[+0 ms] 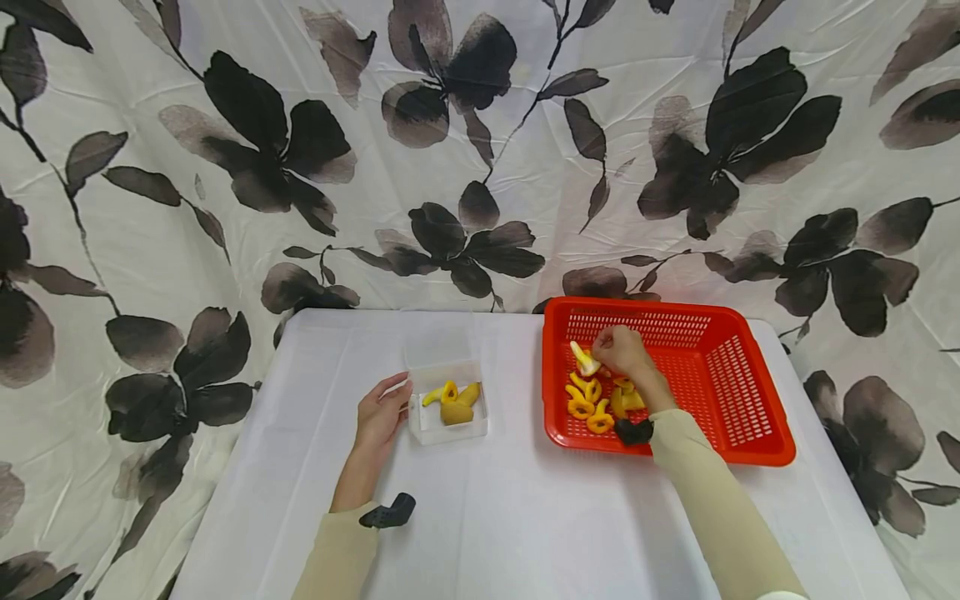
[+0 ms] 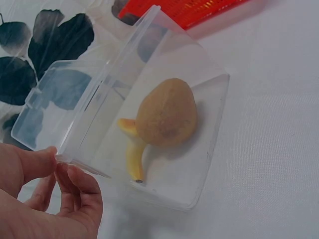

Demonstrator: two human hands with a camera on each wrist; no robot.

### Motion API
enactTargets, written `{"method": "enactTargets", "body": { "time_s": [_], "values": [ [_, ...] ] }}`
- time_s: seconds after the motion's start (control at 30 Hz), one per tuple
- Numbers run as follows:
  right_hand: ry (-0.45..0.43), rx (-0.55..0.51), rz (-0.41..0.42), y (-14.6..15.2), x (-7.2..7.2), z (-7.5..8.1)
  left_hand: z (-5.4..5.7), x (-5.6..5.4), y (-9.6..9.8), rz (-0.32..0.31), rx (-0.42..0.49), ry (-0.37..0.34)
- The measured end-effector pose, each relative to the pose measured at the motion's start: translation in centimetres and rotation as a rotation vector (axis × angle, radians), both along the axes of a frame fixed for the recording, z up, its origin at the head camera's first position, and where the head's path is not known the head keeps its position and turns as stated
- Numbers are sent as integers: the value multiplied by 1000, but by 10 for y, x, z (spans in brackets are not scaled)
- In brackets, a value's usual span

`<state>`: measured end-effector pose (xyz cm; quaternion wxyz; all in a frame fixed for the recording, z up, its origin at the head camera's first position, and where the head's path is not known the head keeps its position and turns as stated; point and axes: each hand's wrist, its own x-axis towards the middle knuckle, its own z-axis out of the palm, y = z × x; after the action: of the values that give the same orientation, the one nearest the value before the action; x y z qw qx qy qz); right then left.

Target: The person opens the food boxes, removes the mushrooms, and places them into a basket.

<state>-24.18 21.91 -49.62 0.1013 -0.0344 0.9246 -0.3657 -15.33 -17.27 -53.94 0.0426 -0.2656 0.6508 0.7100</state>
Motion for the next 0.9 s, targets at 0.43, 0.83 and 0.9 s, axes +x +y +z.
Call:
{"method": "enactTargets", "body": {
  "time_s": [0.43,0.83,0.9],
  "values": [
    [-143,9,93,-14,5,4,-2,-2,1,6,20,3],
    [119,-109,136,-45,4,19,-2,-2,2,14,-6,-9],
    [143,-130,145,-55,4,25,-2,-2,2,13,-10,-11]
  ]
}}
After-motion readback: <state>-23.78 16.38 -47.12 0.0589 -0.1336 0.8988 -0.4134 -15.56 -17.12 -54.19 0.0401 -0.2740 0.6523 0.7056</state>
